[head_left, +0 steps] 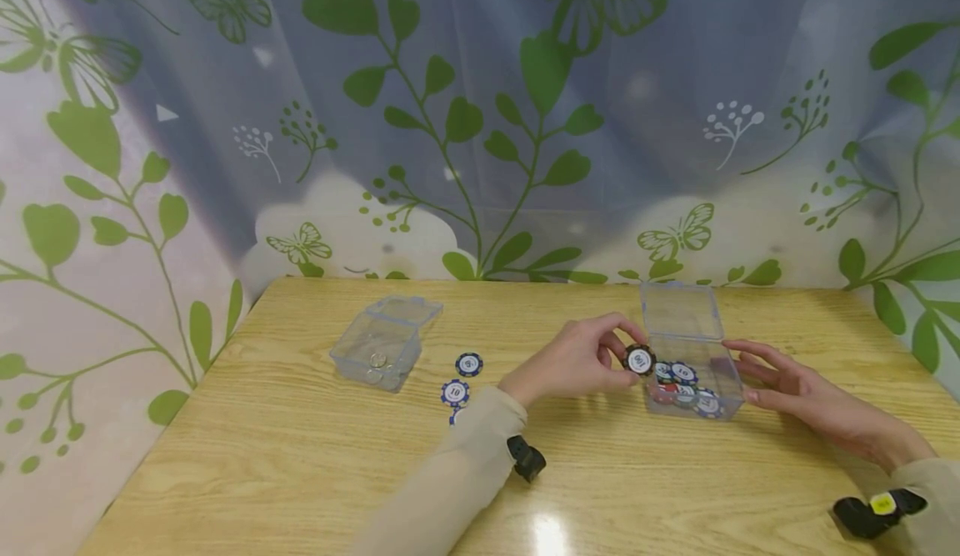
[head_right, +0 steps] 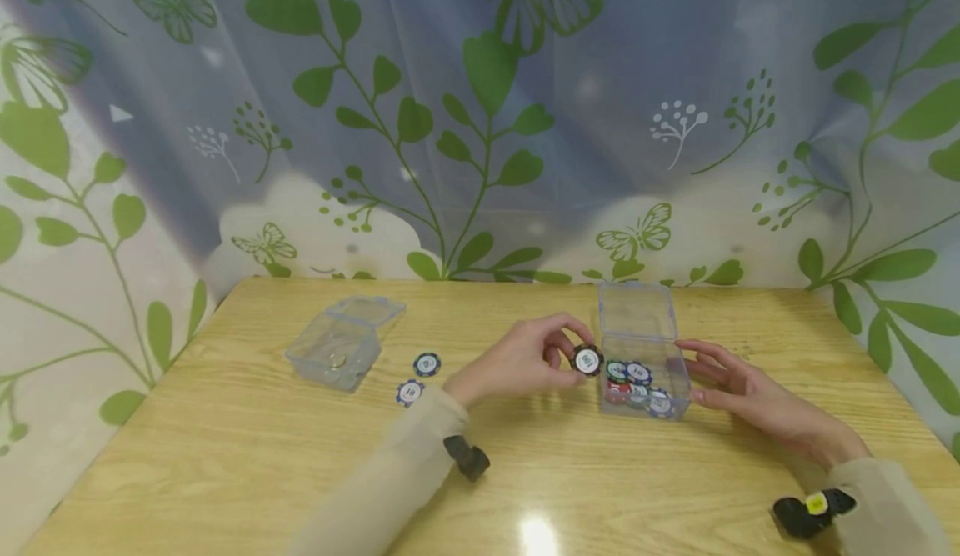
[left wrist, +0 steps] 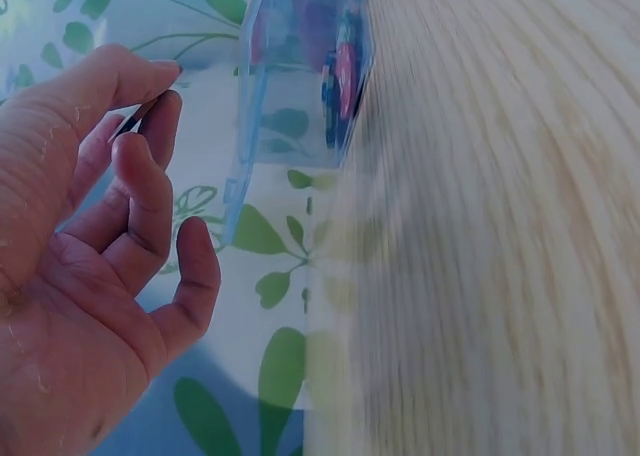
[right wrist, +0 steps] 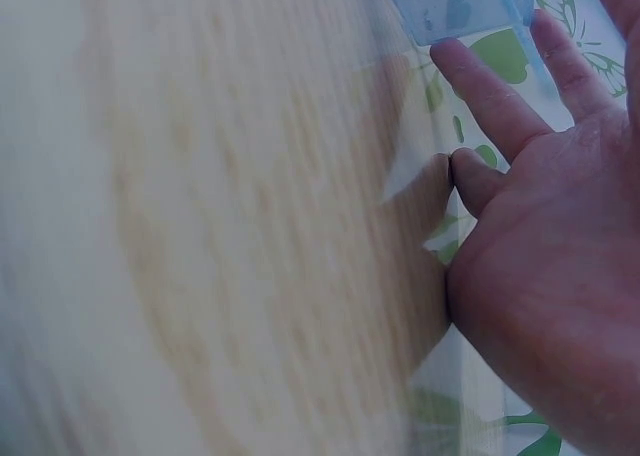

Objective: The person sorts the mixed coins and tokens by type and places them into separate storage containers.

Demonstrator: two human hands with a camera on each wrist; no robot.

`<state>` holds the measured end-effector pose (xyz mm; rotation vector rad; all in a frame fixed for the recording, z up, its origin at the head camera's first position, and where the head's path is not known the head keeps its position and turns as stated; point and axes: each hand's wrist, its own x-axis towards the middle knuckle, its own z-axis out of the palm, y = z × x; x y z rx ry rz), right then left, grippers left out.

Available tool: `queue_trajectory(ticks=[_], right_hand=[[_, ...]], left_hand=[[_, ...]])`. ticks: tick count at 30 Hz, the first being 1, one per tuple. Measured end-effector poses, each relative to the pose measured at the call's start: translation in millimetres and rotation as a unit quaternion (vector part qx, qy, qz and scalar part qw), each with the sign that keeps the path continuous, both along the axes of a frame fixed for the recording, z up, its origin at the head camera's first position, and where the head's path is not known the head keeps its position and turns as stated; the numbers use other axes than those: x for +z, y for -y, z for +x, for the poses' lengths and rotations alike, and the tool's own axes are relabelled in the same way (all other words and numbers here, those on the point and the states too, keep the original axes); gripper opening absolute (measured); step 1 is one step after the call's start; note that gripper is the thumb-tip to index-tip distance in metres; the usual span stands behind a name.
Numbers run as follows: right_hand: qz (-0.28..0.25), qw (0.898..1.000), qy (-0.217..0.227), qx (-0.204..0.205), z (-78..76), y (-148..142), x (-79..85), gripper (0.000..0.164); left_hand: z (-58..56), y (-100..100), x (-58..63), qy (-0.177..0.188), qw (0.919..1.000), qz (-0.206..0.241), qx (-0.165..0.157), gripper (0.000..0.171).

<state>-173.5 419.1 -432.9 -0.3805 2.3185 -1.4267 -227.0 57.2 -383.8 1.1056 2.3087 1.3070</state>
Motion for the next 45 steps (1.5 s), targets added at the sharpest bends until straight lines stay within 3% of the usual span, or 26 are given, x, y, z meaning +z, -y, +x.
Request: queue_trajectory(ticks=[8,28,45], right_hand=[[0.002,1.0,0.001,0.001,-0.5,-0.1,0.9,0.068],[-0.001,1.0,0.005,-0.003,-0.3,1.6,0.3,0.068],[-0.015,1.0,-0.004,0.008,0.5,-0.2,-0.3,0.068]], left_hand=[[-1.2,-14.9,-4.2,0.004,0.9999,0.015,-0.003,0.039],[-4.9,-47.6,-15.0,0.064,0.9969,0.046,0.01,0.037],[-3.9,-64.8,-23.3,0.058,0.9975,0.032,0.023,0.037]])
